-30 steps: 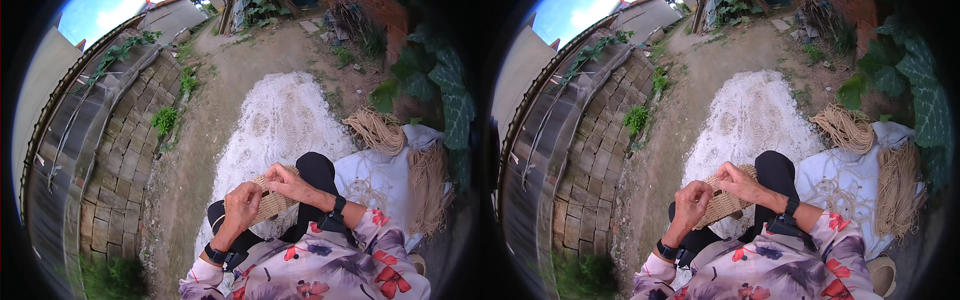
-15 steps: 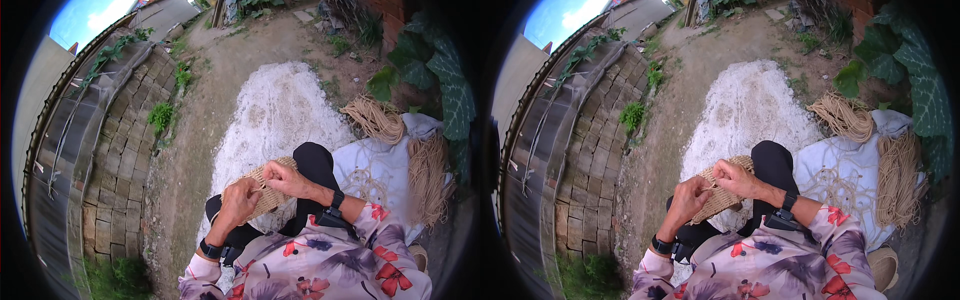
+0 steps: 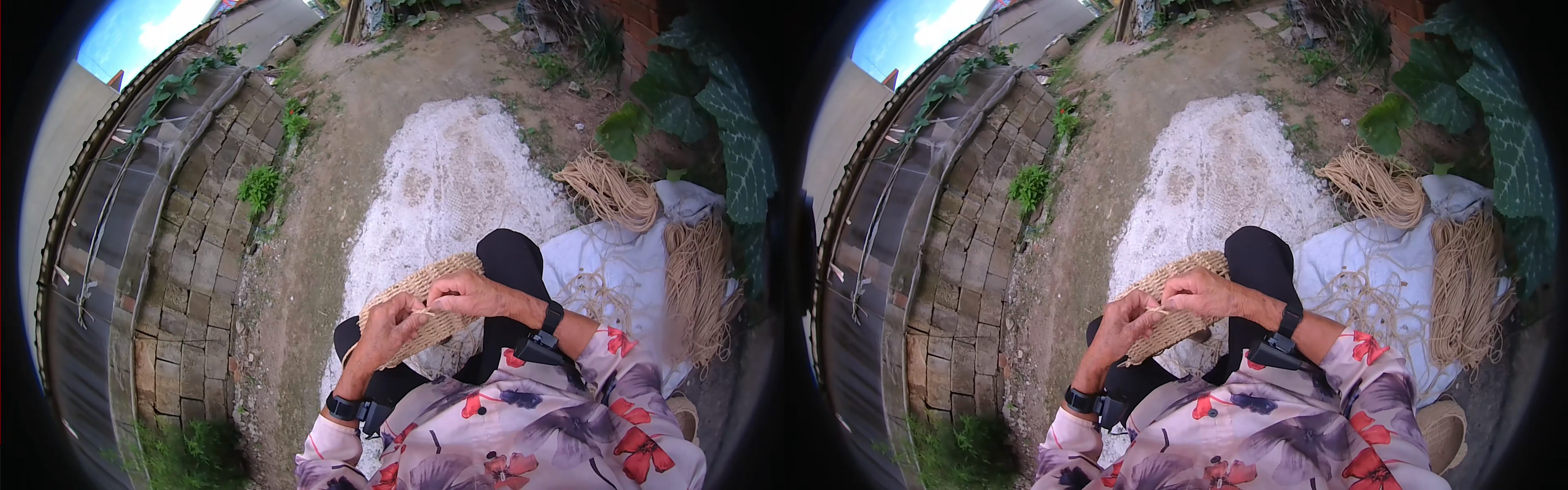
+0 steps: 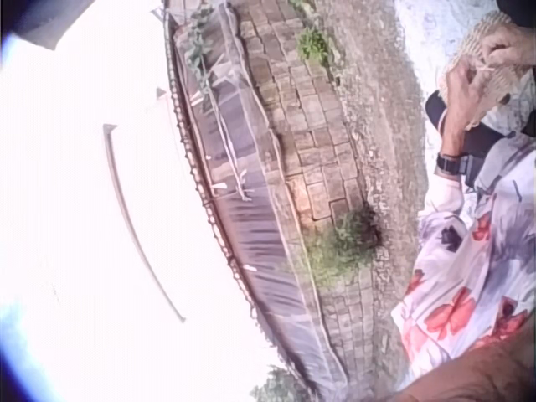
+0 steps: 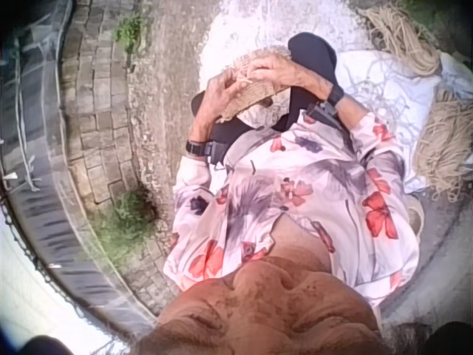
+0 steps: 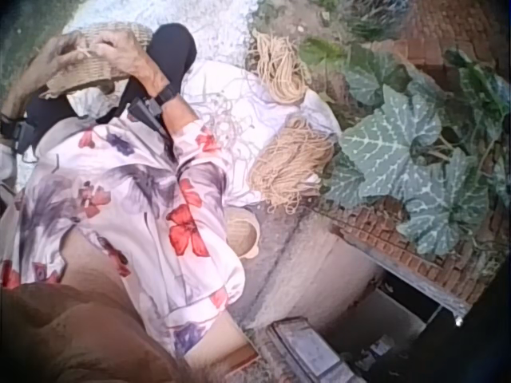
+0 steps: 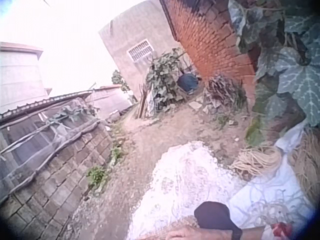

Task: Manually weaving a basket using dried plant fibers or rattan strips.

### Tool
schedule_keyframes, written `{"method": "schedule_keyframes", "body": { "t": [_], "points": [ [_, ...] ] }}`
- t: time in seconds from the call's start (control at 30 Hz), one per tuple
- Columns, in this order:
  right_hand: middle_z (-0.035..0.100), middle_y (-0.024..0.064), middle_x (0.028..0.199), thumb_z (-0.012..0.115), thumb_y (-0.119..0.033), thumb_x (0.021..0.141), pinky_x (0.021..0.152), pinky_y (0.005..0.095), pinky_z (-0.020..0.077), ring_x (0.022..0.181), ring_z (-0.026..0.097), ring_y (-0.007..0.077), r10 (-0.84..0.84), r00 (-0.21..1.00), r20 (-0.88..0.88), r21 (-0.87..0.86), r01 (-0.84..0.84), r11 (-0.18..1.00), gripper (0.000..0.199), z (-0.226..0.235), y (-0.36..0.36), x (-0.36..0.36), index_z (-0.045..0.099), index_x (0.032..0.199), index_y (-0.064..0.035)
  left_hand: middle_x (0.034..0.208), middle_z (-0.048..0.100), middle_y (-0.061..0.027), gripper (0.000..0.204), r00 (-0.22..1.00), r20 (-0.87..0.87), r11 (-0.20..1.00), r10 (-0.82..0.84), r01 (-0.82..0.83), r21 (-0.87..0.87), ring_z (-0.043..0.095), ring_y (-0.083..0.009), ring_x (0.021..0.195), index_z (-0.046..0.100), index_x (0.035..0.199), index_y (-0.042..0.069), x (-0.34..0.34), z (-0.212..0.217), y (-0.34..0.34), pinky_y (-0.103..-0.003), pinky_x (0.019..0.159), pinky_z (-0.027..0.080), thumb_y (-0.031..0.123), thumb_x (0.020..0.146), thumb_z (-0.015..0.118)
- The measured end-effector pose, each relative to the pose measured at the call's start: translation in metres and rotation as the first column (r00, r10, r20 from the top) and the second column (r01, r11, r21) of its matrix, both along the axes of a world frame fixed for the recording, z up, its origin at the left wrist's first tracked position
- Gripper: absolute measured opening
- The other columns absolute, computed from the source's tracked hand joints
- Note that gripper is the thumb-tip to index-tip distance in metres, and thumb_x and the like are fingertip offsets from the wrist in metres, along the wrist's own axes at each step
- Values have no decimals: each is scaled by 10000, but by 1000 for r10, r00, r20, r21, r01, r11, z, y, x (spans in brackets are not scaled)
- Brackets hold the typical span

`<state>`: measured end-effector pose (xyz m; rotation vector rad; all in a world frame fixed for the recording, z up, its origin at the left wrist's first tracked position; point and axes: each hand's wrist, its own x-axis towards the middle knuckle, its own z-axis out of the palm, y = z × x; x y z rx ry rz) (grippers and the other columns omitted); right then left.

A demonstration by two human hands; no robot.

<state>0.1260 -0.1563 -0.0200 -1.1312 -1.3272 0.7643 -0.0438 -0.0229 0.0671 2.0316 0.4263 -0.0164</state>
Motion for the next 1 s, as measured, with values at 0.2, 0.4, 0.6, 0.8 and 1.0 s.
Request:
{"method": "schedule_keyframes", "body": {
  "t": [0.2, 0.4, 0.6, 0.8, 1.0],
  "points": [
    [625, 8, 814, 647, -164, 928, 680, 260, 466, 759, 552, 73, 32, 999, -41, -91, -36, 995, 158, 5, -4, 1, 667, 974, -14, 697, 589, 32, 136, 999, -38, 984, -7, 14, 177, 547, -39, 590, 612, 952, 23, 2, 1, -3, -208, 520, 438, 113, 912, 705],
    [625, 26, 800, 647, -103, 874, 654, 285, 464, 724, 564, 106, -86, 994, 70, 65, 81, 995, 123, 9, -2, -4, 653, 953, -8, 705, 585, 31, 155, 998, -47, 976, -41, 50, 213, 545, -45, 590, 609, 963, 25, 3, -1, 2, -214, 531, 452, 143, 920, 700],
    [610, 105, 778, 633, -89, 823, 665, 357, 485, 716, 604, 249, -274, 952, 136, 249, 235, 939, 84, 9, 0, -13, 610, 850, -12, 824, 591, 13, 175, 998, -60, 966, 7, -22, -259, 560, -55, 653, 594, 997, 35, 3, -6, 8, -210, 599, 475, 178, 941, 679],
    [589, 110, 741, 631, -82, 805, 634, 377, 469, 681, 588, 266, -330, 934, 136, 245, 291, 925, 87, 13, -4, -16, 583, 815, -10, 781, 593, -1, 174, 985, 90, 956, 149, -120, -269, 563, -66, 599, 574, 996, 36, 3, -17, -10, -216, 531, 479, 190, 966, 648],
    [575, 97, 722, 639, -53, 796, 588, 342, 446, 642, 579, 209, -370, 915, 160, 268, 321, 908, 81, 15, -4, -17, 589, 836, -2, 730, 619, -18, 159, 964, 194, 983, 180, -180, -20, 571, -65, 545, 612, 1056, 15, 4, -17, -19, -218, 490, 473, 148, 971, 632]
  ]
}}
